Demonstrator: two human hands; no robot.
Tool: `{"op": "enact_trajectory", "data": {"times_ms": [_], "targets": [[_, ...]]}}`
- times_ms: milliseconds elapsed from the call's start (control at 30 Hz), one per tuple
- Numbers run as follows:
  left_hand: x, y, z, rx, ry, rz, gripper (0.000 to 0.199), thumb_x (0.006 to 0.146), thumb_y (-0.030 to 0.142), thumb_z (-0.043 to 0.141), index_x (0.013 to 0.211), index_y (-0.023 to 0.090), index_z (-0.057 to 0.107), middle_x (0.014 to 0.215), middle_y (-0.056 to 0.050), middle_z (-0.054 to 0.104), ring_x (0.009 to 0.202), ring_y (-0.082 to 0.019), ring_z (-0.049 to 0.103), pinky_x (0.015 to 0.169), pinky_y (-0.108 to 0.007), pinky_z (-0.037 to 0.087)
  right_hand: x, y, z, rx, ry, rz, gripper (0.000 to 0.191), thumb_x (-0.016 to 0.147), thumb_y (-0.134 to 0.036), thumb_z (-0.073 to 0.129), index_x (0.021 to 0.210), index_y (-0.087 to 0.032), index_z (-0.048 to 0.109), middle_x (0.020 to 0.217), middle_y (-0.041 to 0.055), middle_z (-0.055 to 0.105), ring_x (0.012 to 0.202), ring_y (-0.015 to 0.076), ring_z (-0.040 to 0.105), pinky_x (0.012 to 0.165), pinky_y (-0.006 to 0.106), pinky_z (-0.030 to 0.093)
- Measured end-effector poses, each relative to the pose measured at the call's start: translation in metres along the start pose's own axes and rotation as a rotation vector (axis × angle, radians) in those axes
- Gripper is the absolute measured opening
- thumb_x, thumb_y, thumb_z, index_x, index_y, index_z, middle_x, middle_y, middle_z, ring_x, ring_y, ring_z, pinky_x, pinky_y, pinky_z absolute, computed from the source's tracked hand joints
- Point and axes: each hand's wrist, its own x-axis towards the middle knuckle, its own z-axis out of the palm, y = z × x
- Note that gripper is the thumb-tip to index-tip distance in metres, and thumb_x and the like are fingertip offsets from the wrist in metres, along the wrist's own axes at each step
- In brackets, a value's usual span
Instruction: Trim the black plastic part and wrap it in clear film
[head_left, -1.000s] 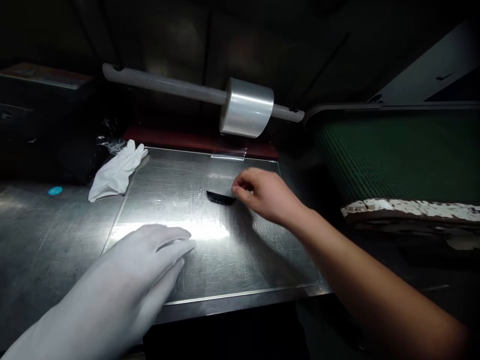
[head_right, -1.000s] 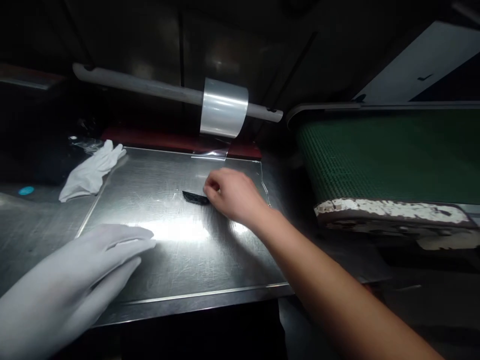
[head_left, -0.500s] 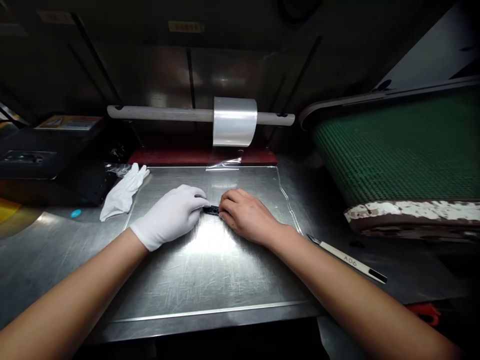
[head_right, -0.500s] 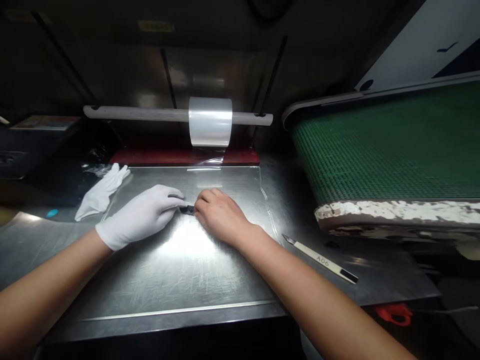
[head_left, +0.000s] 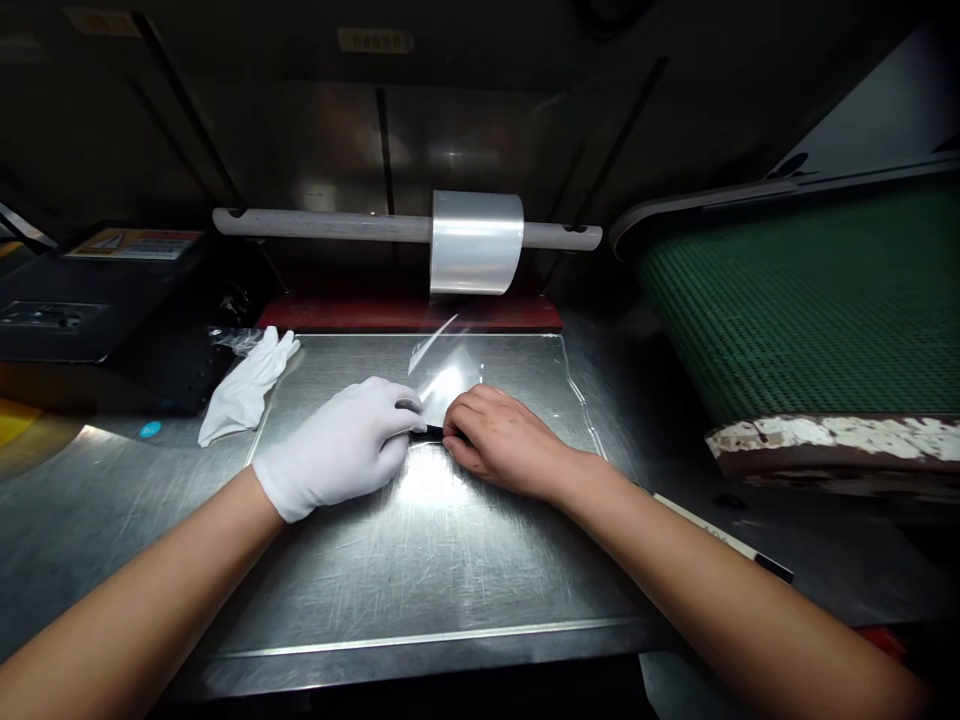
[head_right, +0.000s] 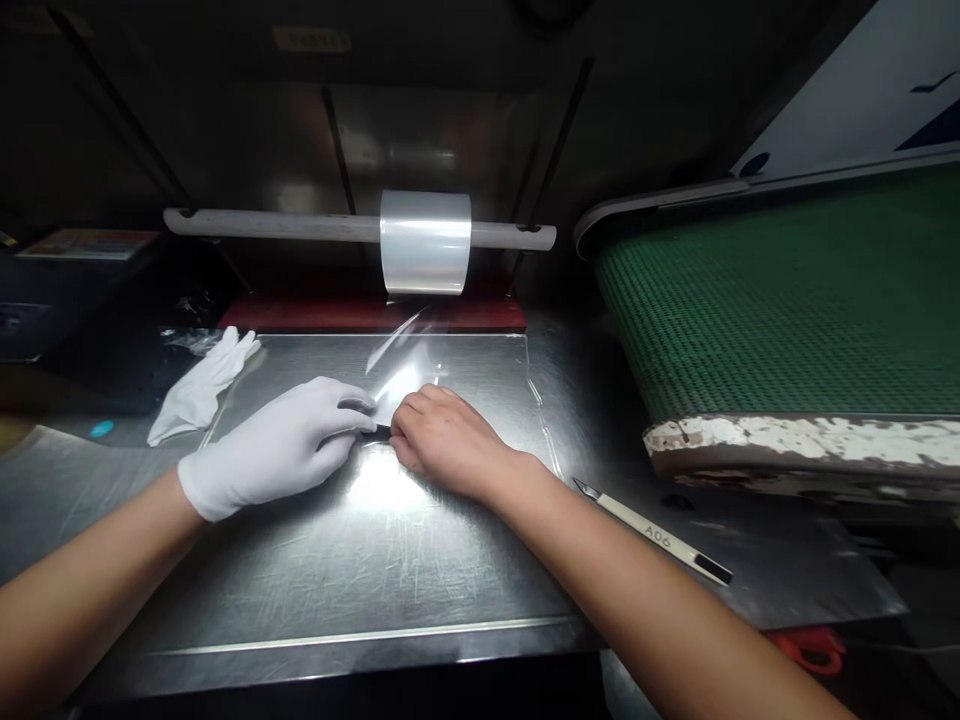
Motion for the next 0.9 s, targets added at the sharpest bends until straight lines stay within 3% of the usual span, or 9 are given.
{"op": "enact_trajectory", "data": {"times_ms": [67,167,300,433,667,900], "targets": [[-0.001,0.007,-0.003,0.013,-0.044,-0.007,0.022,0.094,0.026,0.065,0.114,0.026,0.075,0.115,-0.004,0.071,0.108,-0.027,0.064,0.098,-0.044,0.054,-0.002,0.001,-0.003,0.052,-0.011,0.006,0.012,0.103,-0.023,0.061,0.1,-0.016,0.07,0.098,0.0063,0.072,0.095,0.0232,0.06,0.09,0.037,0.049],[0.001,0.013,-0.003,0.086,-0.078,-0.035,0.027,0.09,0.045,0.075,0.107,0.024,0.072,0.107,-0.005,0.068,0.103,-0.029,0.062,0.092,-0.045,0.054,-0.003,0.001,-0.006,0.105,-0.037,0.029,0.014,0.104,-0.025,0.06,0.099,-0.016,0.069,0.098,0.0063,0.073,0.095,0.0228,0.061,0.09,0.037,0.048],[0.005,0.011,0.003,0.145,-0.061,-0.055,0.018,0.1,0.036,0.061,0.095,0.02,0.069,0.099,-0.008,0.065,0.097,-0.028,0.06,0.085,-0.044,0.051,0.0,0.002,-0.01,0.153,-0.059,0.065,0.014,0.105,-0.026,0.06,0.101,-0.016,0.07,0.099,0.0066,0.074,0.095,0.0228,0.063,0.091,0.038,0.048],[0.009,0.007,0.007,0.144,-0.074,-0.033,0.03,0.106,0.033,0.051,0.085,0.021,0.068,0.095,-0.007,0.065,0.092,-0.026,0.059,0.084,-0.042,0.05,-0.004,0.0,-0.013,0.181,-0.052,0.085,0.016,0.105,-0.026,0.058,0.103,-0.017,0.071,0.101,0.0053,0.075,0.099,0.0224,0.065,0.092,0.037,0.049],[0.013,0.005,0.008,0.116,-0.075,-0.032,0.028,0.107,0.033,0.05,0.093,0.022,0.072,0.098,-0.006,0.069,0.096,-0.025,0.061,0.087,-0.042,0.05,-0.016,-0.004,-0.01,0.16,-0.016,0.074,0.037,0.095,-0.035,0.077,0.125,-0.019,0.065,0.118,0.0076,0.073,0.109,0.0274,0.062,0.096,0.042,0.05],[0.015,0.008,0.015,0.127,-0.036,-0.06,0.027,0.106,0.035,0.052,0.09,0.019,0.068,0.094,-0.008,0.068,0.092,-0.026,0.061,0.086,-0.042,0.051,-0.011,-0.005,-0.004,0.119,-0.002,0.061,0.016,0.099,-0.02,0.068,0.115,-0.018,0.068,0.11,0.0054,0.073,0.104,0.0251,0.06,0.095,0.04,0.049]]}}
